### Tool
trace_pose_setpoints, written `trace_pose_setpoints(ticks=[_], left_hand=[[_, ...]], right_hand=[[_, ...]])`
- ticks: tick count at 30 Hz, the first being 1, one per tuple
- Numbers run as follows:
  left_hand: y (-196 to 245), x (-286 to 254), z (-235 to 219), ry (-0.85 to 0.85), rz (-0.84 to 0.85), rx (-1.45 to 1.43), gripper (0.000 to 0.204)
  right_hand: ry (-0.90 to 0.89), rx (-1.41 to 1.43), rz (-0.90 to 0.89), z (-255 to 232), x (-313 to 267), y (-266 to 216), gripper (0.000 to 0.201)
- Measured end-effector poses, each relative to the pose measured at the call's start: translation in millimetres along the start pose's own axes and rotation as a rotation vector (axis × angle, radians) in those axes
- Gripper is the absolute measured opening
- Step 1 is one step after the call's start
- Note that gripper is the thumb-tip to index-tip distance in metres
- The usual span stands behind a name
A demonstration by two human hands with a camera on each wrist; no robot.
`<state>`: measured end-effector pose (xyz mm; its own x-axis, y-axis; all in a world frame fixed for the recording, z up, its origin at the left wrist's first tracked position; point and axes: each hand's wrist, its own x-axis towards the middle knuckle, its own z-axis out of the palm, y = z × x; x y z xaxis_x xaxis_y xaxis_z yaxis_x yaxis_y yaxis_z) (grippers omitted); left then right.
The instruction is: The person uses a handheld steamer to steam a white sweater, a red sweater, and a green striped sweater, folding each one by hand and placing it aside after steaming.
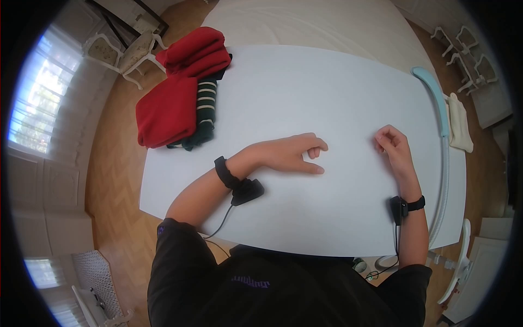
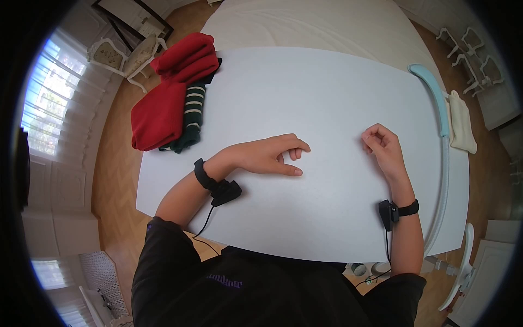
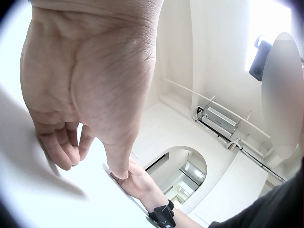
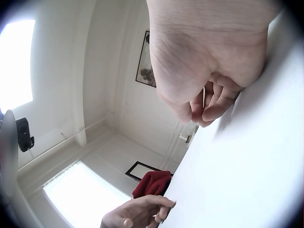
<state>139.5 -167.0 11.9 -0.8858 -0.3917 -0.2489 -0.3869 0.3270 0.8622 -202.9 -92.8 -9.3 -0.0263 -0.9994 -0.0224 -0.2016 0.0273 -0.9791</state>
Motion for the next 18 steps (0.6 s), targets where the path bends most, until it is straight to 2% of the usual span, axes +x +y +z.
trace_pose_setpoints(ticks=[18], left_hand=[[2.5, -1.0, -0.8, -0.008, -0.014, -0.013, 0.062]], right_hand=[[0.014, -0.002, 0.026, 0.3, -1.3, -0.6, 0.015]])
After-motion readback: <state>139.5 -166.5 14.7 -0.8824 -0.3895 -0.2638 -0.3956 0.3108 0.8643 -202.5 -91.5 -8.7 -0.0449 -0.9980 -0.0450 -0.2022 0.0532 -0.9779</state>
